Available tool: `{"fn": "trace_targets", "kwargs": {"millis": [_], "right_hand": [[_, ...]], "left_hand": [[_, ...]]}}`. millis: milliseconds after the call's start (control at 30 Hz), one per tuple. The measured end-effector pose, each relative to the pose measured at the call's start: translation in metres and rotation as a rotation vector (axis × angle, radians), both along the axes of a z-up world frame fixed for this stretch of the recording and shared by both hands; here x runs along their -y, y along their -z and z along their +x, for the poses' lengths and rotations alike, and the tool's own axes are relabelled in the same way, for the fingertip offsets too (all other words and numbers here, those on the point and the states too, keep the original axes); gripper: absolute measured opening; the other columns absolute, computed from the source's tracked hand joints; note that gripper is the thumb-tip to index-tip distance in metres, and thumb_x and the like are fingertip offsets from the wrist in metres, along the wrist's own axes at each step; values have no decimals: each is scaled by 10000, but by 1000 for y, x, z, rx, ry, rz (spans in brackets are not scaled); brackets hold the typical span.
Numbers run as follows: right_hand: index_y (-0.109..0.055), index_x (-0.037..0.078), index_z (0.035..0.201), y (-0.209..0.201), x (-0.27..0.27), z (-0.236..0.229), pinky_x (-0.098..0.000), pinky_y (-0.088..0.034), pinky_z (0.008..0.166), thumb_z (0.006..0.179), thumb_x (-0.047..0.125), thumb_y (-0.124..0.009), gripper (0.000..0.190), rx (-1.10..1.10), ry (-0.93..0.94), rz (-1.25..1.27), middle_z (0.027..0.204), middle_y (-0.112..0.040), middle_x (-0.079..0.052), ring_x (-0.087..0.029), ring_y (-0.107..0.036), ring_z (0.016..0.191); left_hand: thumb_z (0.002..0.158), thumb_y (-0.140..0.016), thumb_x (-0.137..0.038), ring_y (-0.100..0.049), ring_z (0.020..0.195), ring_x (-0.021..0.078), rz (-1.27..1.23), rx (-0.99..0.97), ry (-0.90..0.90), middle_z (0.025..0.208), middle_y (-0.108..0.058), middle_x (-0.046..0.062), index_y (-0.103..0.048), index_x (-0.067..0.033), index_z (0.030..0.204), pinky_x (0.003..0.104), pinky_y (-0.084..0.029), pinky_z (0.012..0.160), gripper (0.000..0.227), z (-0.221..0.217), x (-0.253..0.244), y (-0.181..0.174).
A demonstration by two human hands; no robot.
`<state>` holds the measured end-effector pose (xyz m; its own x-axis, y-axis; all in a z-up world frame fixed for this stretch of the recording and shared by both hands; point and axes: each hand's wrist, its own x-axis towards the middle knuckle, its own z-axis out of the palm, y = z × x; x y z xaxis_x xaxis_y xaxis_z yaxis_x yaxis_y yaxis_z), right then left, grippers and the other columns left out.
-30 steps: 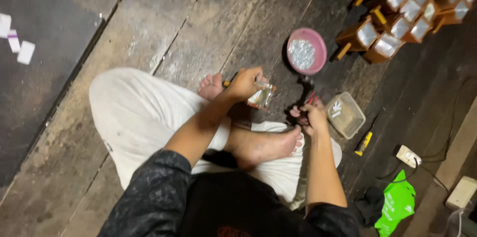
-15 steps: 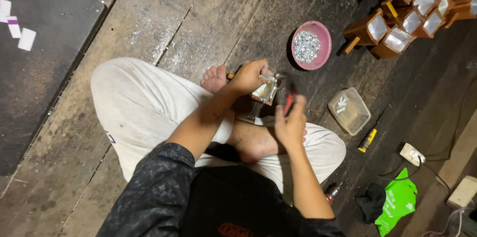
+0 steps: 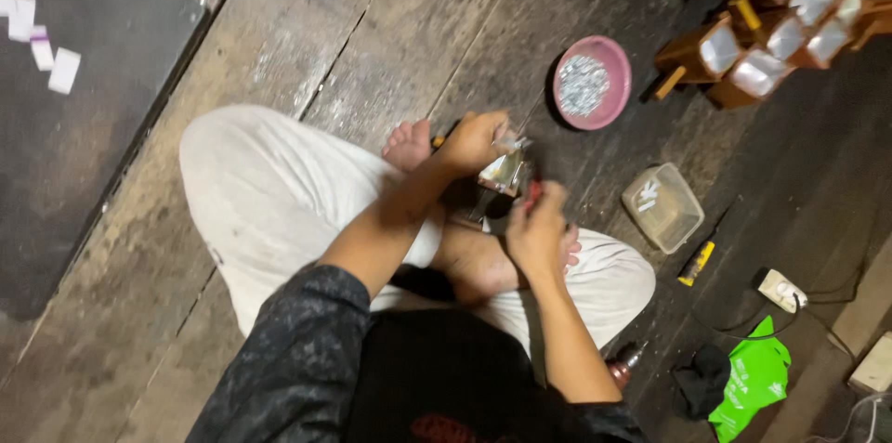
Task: The person assembles small wooden frames by picking up small metal components from a bowl, placing them onto the wooden pieces, and using a drill to secure them.
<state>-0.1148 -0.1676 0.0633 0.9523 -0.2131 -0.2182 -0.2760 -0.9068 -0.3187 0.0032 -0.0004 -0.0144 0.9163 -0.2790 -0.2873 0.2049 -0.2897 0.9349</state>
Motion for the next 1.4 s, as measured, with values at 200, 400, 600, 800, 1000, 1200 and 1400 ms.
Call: {"fn": "trace_targets", "kwargs": {"millis": [200,400,600,800,1000,1200,1400], "right_hand": [[-376,151,1353,-18,-14,2,-695,-290,1078,1005,349,-574,447,-64,-18,-65,1085,-712,-267,-491,-673,1087],[-358,208,1374,-19,-15,6,-662,-254,1133,1013,359,-543,433,-158,6,-85,1101,-727,-235,-482,-679,1110],[-367,188,1397,-33,-7,20,-694,-341,1028,958,264,-630,517,22,77,89,1129,-684,-303,-563,-639,1094],[-342,205,1495,3,74,47,-492,-462,760,913,75,-705,698,376,353,612,990,-462,-226,-421,-518,864],[-357,281,1403,112,154,86,-338,-583,419,916,71,-676,619,169,823,1103,668,-518,-61,-174,-562,467],[-680,115,1219,93,145,56,-463,-533,893,768,184,-817,476,156,512,451,1077,-711,-192,-336,-691,1035],[-694,-26,1280,-18,195,-78,-526,-460,994,883,139,-792,440,516,299,43,1202,-673,-255,-430,-609,1153]], "left_hand": [[799,-820,-192,-739,928,391,34,8,-11,918,-770,148,-543,-119,807,458,-552,774,286,-2,0,4],[783,-821,-207,-741,861,377,18,32,-14,804,-743,143,-542,-137,776,431,-558,733,288,2,5,18],[781,-827,-179,-730,865,411,-6,104,-17,801,-731,181,-561,-105,807,463,-552,736,277,-3,1,13],[843,-747,-140,-712,1004,428,53,224,111,985,-735,190,-601,-132,993,515,-554,854,210,-4,-12,-31],[866,-692,-114,-710,1070,380,239,437,186,1085,-741,153,-603,-127,1189,528,-554,926,335,-6,-4,-10],[840,-691,-88,-695,1060,347,332,593,184,1112,-738,119,-624,-140,1272,495,-519,937,440,-7,5,-4],[761,-603,0,-653,969,389,326,605,98,1027,-688,139,-603,-119,1206,505,-510,809,461,-12,7,17]]}}
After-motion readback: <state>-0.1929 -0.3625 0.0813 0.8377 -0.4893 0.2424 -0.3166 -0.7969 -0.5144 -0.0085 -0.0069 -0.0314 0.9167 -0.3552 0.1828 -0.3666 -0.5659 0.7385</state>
